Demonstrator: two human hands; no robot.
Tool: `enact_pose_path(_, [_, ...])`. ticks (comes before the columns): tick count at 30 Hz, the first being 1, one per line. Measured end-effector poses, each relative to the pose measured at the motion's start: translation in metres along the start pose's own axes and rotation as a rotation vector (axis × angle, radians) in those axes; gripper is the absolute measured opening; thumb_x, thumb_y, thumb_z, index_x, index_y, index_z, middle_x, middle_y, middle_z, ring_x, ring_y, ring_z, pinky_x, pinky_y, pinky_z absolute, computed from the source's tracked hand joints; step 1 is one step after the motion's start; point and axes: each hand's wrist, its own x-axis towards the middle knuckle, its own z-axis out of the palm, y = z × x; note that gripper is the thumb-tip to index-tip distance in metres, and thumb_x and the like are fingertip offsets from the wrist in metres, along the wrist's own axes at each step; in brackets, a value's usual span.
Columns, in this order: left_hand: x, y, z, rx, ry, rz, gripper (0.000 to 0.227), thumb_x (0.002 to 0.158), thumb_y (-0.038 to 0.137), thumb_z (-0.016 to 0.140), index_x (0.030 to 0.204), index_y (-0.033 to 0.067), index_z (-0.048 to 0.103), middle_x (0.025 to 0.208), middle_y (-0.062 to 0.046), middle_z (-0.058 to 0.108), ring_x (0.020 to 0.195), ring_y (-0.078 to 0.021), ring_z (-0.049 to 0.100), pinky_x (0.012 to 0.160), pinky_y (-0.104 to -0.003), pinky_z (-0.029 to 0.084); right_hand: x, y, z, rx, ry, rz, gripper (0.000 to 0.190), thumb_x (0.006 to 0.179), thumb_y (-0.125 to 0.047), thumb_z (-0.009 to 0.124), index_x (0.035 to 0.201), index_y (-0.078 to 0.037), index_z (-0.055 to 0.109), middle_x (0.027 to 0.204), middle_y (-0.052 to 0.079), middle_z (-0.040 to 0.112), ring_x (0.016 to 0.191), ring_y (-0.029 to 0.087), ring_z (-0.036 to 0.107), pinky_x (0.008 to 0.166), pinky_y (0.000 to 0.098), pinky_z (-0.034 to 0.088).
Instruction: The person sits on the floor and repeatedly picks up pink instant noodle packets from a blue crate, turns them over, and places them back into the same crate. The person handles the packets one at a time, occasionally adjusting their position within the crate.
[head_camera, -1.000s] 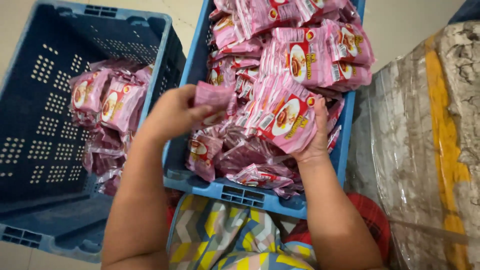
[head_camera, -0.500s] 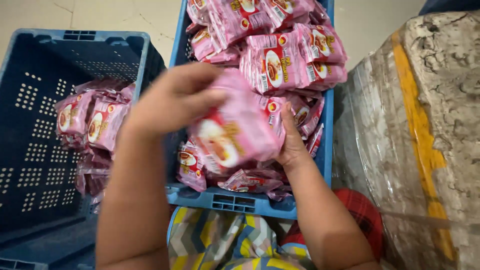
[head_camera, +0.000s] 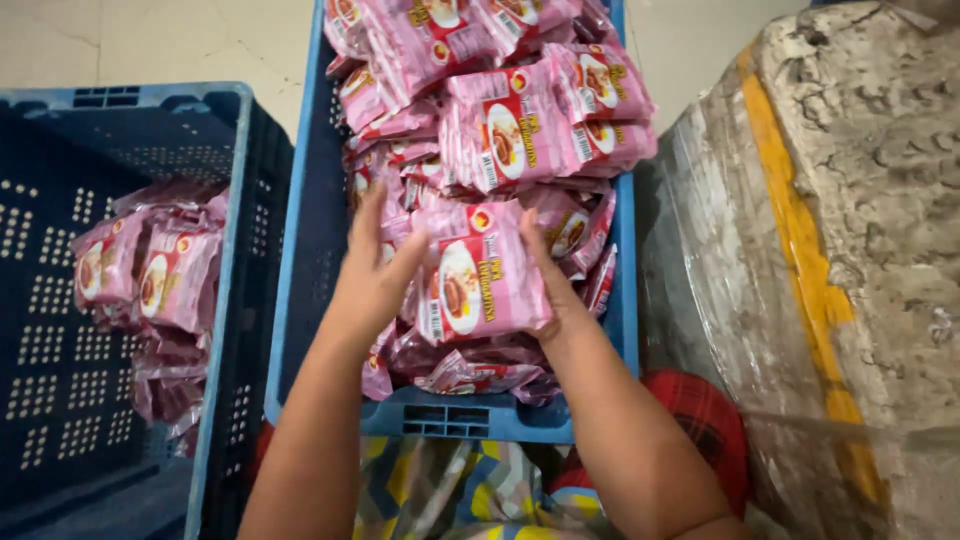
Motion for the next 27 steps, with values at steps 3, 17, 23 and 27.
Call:
enact_pose_path(3, [-0.027, 0.004, 0.009, -0.304, -0.105, -0.247, 0.082, 0.098, 0.036, 0.061, 0.162, 0.0045, 0.02, 0.161, -0.034, 0.027, 0.15, -0.0476, 0.026, 0.122, -0.058, 0.024, -0.013, 0.003, 0.012, -0.012, 0.053, 0.048, 0.096, 0.067, -0.071, 0.071, 0.141, -0.011, 0.06, 0.136, 0.022, 0.064, 0.118, 0.036, 0.065, 0.111, 0.0504, 0.047])
enact_pose_path(17, [-0.038, 0.017, 0.03, -0.531, 0.039, -0.46, 0.088, 0.08, 0.035, 0.076, 0.156, 0.012, 0.038, 0.143, -0.025, 0.055, 0.129, -0.0366, 0.059, 0.106, -0.052, 0.049, 0.02, 0.036, -0.039, -0.177, -0.077, -0.043, 0.066, 0.083, -0.035, 0.085, 0.134, 0.0, 0.062, 0.111, 0.023, 0.072, 0.096, 0.036, 0.074, 0.083, 0.0524, 0.061])
enact_pose_path(23, [-0.038, 0.011, 0.004, -0.255, -0.099, -0.249, 0.09, 0.091, 0.041, 0.066, 0.16, 0.0031, 0.023, 0.153, -0.037, 0.037, 0.144, -0.0516, 0.037, 0.116, -0.061, 0.032, 0.038, 0.038, -0.069, 0.031, -0.171, 0.021, 0.04, 0.088, -0.02, 0.075, 0.12, 0.004, 0.069, 0.108, 0.025, 0.074, 0.095, 0.038, 0.075, 0.086, 0.0528, 0.06])
enact_pose_path(27, [-0.037, -0.016, -0.021, -0.357, -0.063, -0.294, 0.07, 0.1, 0.04, 0.047, 0.163, 0.0166, 0.028, 0.14, -0.025, 0.051, 0.124, -0.035, 0.054, 0.094, -0.046, 0.047, 0.043, 0.033, -0.078, 0.237, -0.237, 0.005, 0.048, 0.089, -0.028, 0.071, 0.126, 0.002, 0.067, 0.119, 0.025, 0.072, 0.109, 0.039, 0.07, 0.1, 0.0567, 0.052])
